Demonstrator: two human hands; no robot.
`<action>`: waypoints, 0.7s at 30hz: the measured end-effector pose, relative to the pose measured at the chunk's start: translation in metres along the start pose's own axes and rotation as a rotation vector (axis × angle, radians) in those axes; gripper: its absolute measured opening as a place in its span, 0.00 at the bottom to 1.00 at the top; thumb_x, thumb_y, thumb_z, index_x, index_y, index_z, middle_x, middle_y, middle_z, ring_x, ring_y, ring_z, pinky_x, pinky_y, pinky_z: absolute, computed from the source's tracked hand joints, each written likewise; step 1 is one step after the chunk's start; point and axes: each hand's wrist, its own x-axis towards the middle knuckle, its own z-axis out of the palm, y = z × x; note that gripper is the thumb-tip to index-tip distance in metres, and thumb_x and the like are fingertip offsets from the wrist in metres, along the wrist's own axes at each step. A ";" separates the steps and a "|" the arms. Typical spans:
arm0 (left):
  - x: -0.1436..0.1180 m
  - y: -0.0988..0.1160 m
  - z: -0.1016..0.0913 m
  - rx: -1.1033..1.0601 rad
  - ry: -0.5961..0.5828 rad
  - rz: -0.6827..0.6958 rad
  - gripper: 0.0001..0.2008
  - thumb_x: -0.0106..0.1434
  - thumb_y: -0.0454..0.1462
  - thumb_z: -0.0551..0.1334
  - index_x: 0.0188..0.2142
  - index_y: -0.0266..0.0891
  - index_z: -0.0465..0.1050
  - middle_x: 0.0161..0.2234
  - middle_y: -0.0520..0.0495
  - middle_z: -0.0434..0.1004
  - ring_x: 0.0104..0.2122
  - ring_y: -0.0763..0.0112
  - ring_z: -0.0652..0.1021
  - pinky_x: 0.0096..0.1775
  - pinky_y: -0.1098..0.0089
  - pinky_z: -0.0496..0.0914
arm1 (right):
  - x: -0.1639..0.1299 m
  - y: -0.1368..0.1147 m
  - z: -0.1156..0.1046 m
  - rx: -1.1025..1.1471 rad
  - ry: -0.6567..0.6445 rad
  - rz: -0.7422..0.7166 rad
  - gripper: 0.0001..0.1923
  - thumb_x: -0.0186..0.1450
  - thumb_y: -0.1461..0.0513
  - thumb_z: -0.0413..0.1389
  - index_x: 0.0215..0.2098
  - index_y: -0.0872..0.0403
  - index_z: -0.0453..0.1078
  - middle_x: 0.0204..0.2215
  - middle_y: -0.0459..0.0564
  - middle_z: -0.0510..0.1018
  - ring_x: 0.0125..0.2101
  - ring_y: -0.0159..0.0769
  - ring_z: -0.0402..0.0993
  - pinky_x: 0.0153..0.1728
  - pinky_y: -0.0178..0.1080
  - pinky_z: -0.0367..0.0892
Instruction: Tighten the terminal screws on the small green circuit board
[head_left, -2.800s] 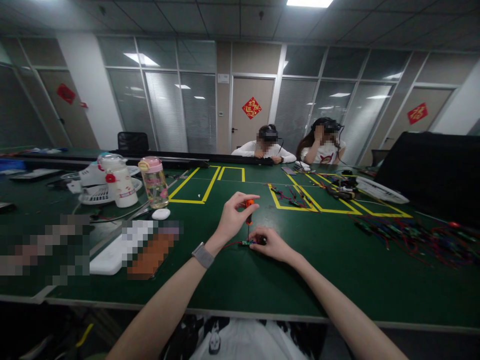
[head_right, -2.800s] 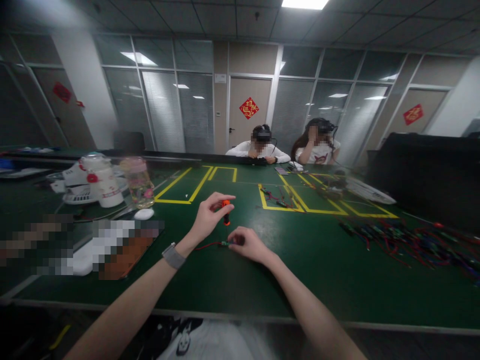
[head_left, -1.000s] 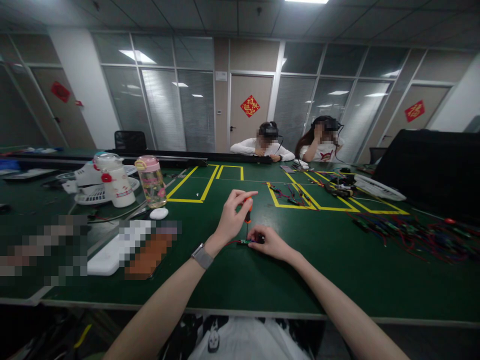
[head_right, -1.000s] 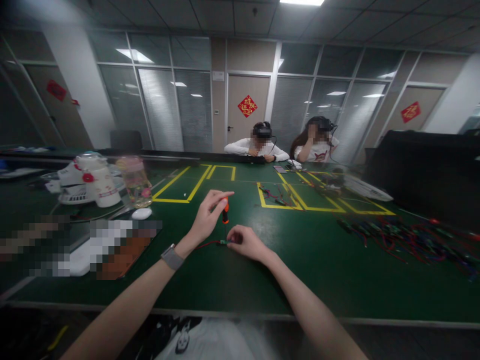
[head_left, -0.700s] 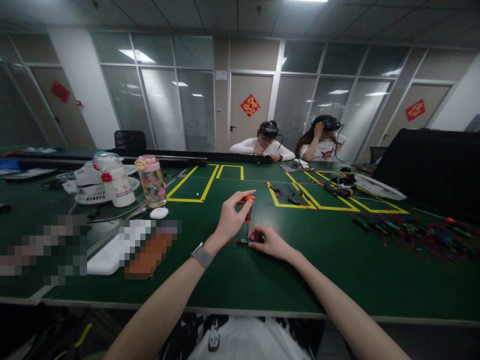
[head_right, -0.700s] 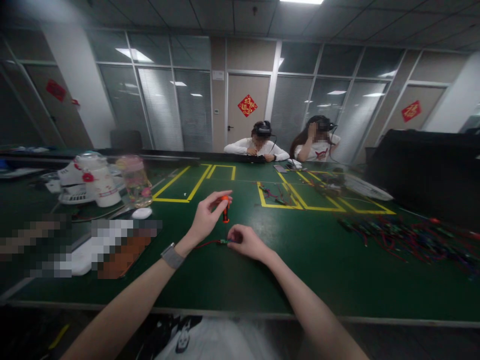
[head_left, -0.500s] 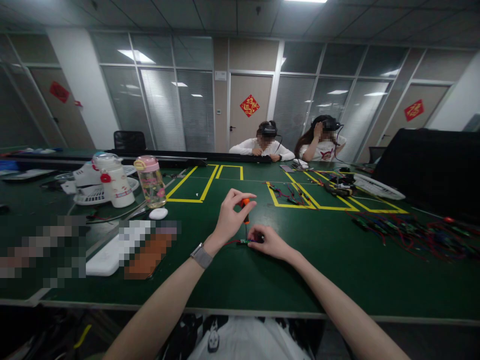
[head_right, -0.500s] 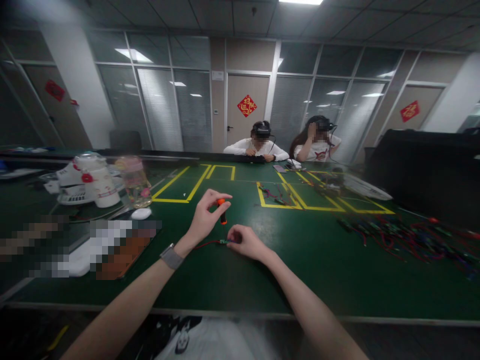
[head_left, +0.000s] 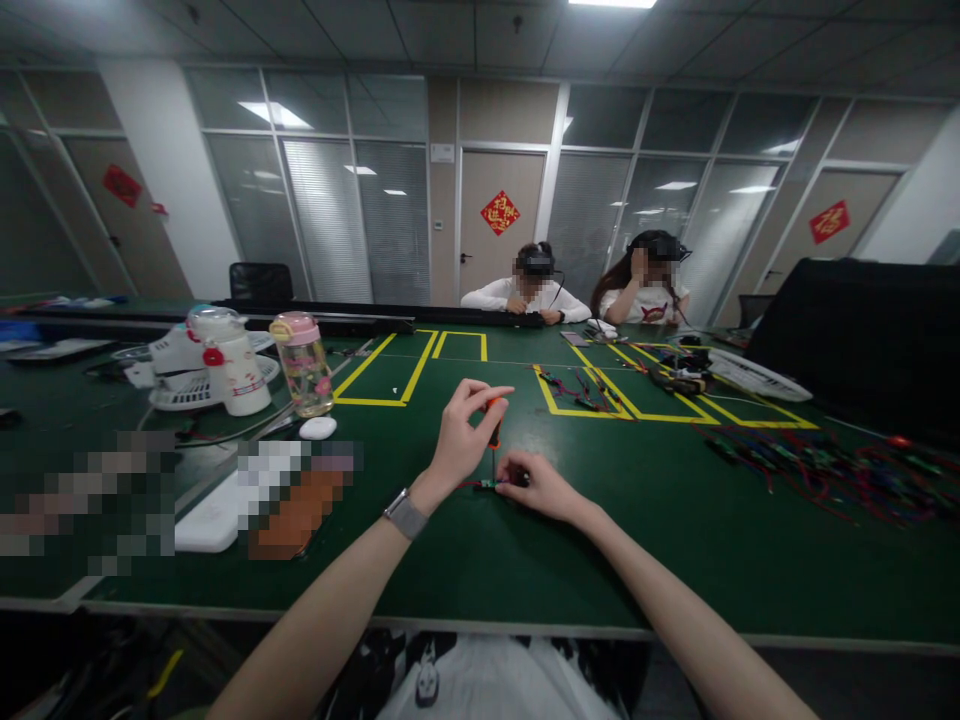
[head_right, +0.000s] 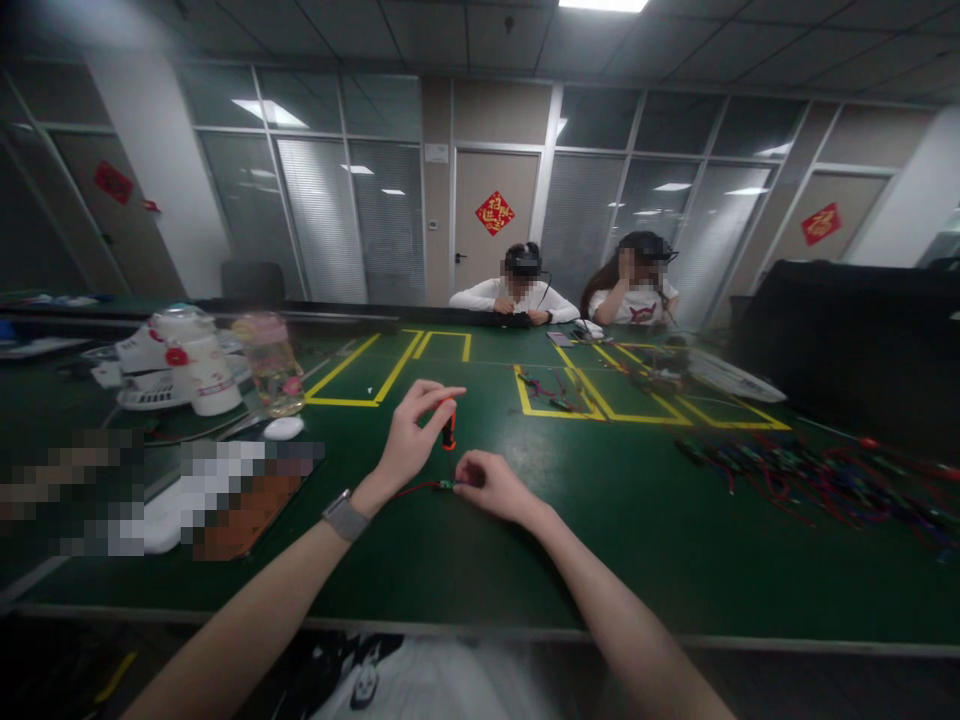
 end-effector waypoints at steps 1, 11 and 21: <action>0.000 0.000 0.000 -0.033 -0.035 -0.005 0.12 0.67 0.36 0.56 0.46 0.43 0.76 0.41 0.47 0.72 0.41 0.70 0.74 0.44 0.70 0.68 | 0.000 0.000 0.000 -0.003 -0.001 -0.009 0.03 0.57 0.67 0.59 0.30 0.56 0.69 0.24 0.43 0.70 0.25 0.30 0.64 0.27 0.32 0.59; -0.001 -0.003 0.002 -0.040 -0.045 -0.018 0.12 0.66 0.37 0.58 0.46 0.43 0.76 0.39 0.47 0.72 0.39 0.71 0.74 0.42 0.70 0.69 | 0.000 -0.002 -0.002 -0.039 -0.017 -0.029 0.04 0.57 0.68 0.59 0.32 0.55 0.71 0.26 0.44 0.71 0.27 0.30 0.65 0.29 0.32 0.61; -0.001 -0.002 0.003 -0.029 -0.035 -0.015 0.10 0.63 0.36 0.62 0.43 0.42 0.77 0.37 0.48 0.72 0.37 0.70 0.74 0.40 0.71 0.69 | -0.001 -0.001 -0.002 -0.024 -0.014 -0.033 0.04 0.57 0.68 0.59 0.32 0.55 0.70 0.26 0.43 0.71 0.27 0.30 0.65 0.30 0.32 0.61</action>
